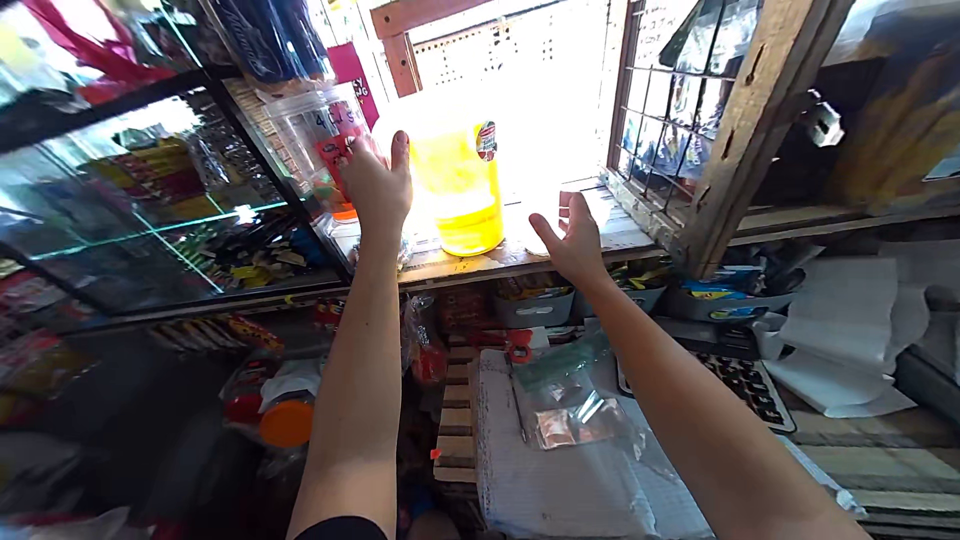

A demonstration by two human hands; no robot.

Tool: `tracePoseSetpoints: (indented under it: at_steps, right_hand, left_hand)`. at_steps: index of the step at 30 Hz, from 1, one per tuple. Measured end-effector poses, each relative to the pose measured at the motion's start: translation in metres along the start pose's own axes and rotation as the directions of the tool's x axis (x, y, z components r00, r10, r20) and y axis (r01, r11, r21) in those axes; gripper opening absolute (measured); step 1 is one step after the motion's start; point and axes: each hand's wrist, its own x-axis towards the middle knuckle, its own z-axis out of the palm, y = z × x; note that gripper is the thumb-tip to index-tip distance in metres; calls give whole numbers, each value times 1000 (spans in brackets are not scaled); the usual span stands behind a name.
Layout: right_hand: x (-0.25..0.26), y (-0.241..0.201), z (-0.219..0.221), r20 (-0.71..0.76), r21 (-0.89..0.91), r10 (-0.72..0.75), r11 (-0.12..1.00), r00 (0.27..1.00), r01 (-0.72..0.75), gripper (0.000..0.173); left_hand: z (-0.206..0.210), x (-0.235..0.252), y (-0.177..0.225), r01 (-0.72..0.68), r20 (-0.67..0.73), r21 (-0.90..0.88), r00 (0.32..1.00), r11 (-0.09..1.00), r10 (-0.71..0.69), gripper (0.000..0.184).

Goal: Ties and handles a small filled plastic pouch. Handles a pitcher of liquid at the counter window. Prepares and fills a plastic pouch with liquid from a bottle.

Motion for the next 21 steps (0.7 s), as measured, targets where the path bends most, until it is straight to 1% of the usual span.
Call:
tracePoseSetpoints:
  at_steps: [2,4,5,7,8,9,11,14,16,19,21]
  right_hand:
    - [1,1,2,-29,12,2,1000,1000,-2,65]
    - [4,3,4,-52,11,-2,1000,999,3,64]
    - [5,4,4,-59,6,-6,1000,998,7,63]
    - [6,5,4,-56,-4,-14,1000,998,14,63]
    - [6,5,4,-49,-10,-17,1000,999,17,66]
    - [5,5,4,-46,-13,-20,1000,999,20,69]
    - [5,6,6,-53,-32,-30,999,998,28,78]
    - [6,6,6,-54,-67,-12,998,998,8,78]
    - [6,6,6,-45,-72,6,997,999,-9,75]
    - [4,4,5,-36,-81,20,996,999,-23,70]
    - [4,4,4,-17,-86,4,996,1000,-6,67]
  left_hand:
    - [3,5,-4,38,7,-96,999,995,-38,63]
    - [5,8,-1,102,58,-256,994,961,-90,63]
    - [7,9,3,160,105,-367,986,916,-130,59]
    - [12,9,11,278,168,-548,961,789,-221,46]
    - [16,10,12,300,163,-610,953,734,-253,42]
    - [22,11,12,285,128,-655,955,700,-269,39]
    - [31,10,11,228,35,-702,957,674,-288,39]
    - [33,6,13,194,-22,-731,952,655,-306,39]
    - [26,-1,13,184,-21,-751,953,635,-301,36]
    - [10,-9,7,173,5,-789,961,590,-276,41]
    - [-4,-11,3,194,36,-796,961,573,-275,43]
